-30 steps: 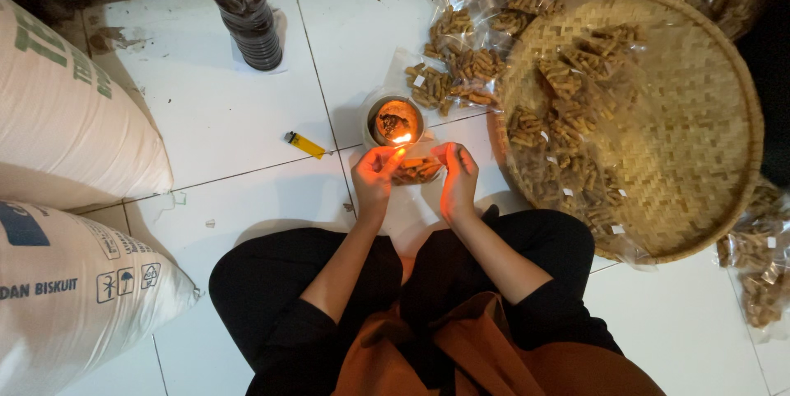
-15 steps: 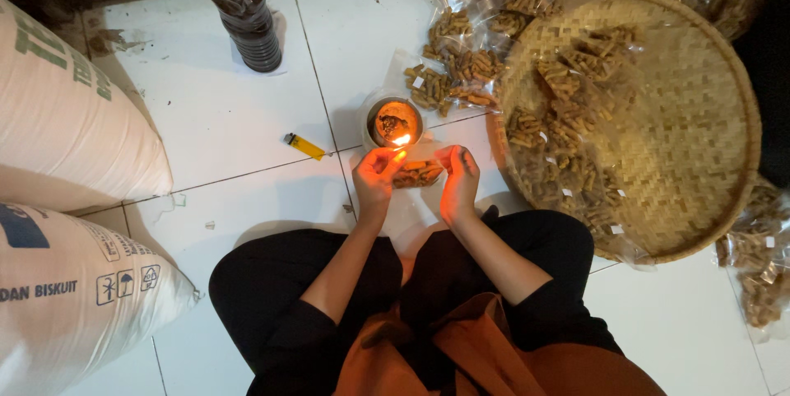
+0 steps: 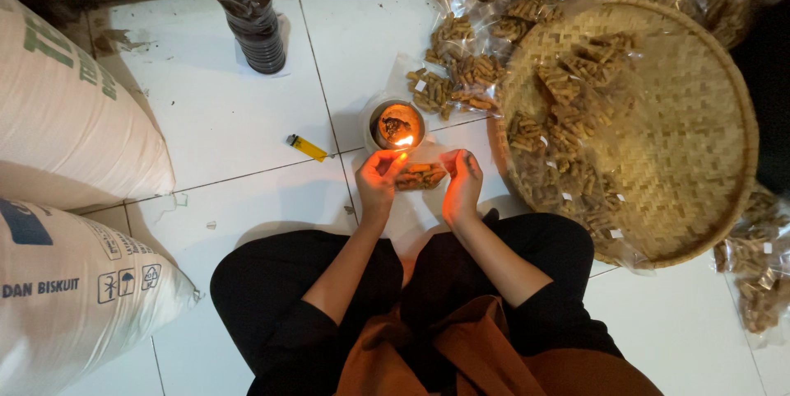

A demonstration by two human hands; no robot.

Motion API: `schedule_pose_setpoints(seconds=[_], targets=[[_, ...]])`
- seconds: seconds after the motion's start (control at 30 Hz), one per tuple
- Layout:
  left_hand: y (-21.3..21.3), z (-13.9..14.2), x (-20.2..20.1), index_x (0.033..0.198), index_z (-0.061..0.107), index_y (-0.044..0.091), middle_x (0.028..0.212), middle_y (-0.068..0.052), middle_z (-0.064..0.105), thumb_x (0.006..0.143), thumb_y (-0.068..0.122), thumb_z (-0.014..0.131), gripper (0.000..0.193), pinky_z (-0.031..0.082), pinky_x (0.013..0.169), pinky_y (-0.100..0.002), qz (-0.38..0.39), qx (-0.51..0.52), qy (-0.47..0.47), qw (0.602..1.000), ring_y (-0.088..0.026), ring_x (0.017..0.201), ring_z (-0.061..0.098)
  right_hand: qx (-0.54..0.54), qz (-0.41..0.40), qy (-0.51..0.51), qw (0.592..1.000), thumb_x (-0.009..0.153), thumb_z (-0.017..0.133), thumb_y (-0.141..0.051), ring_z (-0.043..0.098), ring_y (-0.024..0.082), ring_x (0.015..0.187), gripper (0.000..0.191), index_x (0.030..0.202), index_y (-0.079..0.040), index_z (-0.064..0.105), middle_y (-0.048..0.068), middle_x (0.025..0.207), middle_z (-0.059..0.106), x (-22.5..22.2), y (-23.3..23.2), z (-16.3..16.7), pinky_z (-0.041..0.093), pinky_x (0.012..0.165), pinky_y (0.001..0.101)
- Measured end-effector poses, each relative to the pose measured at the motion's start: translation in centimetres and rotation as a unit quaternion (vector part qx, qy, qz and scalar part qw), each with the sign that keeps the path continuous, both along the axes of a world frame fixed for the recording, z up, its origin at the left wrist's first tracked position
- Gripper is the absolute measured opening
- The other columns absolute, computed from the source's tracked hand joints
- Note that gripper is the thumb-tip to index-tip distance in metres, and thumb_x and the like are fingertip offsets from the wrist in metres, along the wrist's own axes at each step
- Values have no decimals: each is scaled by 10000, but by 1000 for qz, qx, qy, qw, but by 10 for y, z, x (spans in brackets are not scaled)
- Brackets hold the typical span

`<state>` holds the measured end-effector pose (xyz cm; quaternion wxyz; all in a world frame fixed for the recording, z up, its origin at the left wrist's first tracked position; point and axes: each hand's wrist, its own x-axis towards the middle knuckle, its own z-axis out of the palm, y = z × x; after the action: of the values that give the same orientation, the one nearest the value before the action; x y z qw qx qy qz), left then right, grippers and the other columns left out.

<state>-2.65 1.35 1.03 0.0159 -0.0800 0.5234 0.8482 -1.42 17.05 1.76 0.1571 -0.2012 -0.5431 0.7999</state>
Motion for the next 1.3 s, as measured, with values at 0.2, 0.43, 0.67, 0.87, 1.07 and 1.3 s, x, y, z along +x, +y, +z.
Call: schedule_pose_setpoints(seconds=[0.2,0.43,0.67,0.87,1.07,1.3], targets=[[1,-4,-1,999,690,-32,912,-41,702,944,32,753,105,523,764,-241,23,-43,40,998,-96,831,640,-6,-7,-2,1000,1102,478,-238,572,140,866,314,901,-45,622,44,898,641,1,1,-1,463,883,304],[2,0,0,997,684,-27,926,-48,715,939,43,734,104,542,802,-243,13,-19,29,999,-103,863,673,-18,-27,-2,999,1099,480,-233,576,137,853,295,926,-44,625,45,885,650,0,0,2,459,867,304],[2,7,2,990,674,-15,916,-45,706,932,47,720,97,567,774,-265,2,23,7,1000,-120,847,688,-53,-34,-2,998,1087,495,-213,605,153,850,272,920,-43,625,47,873,650,-1,0,6,488,886,317],[4,-2,-1,994,678,-33,932,-54,705,948,26,731,92,550,818,-251,13,-5,39,999,-127,885,683,-64,-37,0,997,1091,508,-192,607,153,843,270,901,-36,619,42,858,638,0,-1,7,491,871,318],[4,-3,-3,996,676,-34,936,-64,718,941,31,718,95,558,811,-251,7,2,30,1000,-142,900,712,-74,-46,-22,996,1087,496,-205,585,145,800,278,885,-60,622,44,840,650,1,-2,12,479,827,303],[4,-2,-2,1010,698,-41,935,-77,743,962,46,713,101,554,808,-249,0,-24,36,999,-128,879,704,-86,-50,-16,995,1086,506,-219,560,119,759,285,873,-71,625,31,818,641,2,0,4,455,767,278]])
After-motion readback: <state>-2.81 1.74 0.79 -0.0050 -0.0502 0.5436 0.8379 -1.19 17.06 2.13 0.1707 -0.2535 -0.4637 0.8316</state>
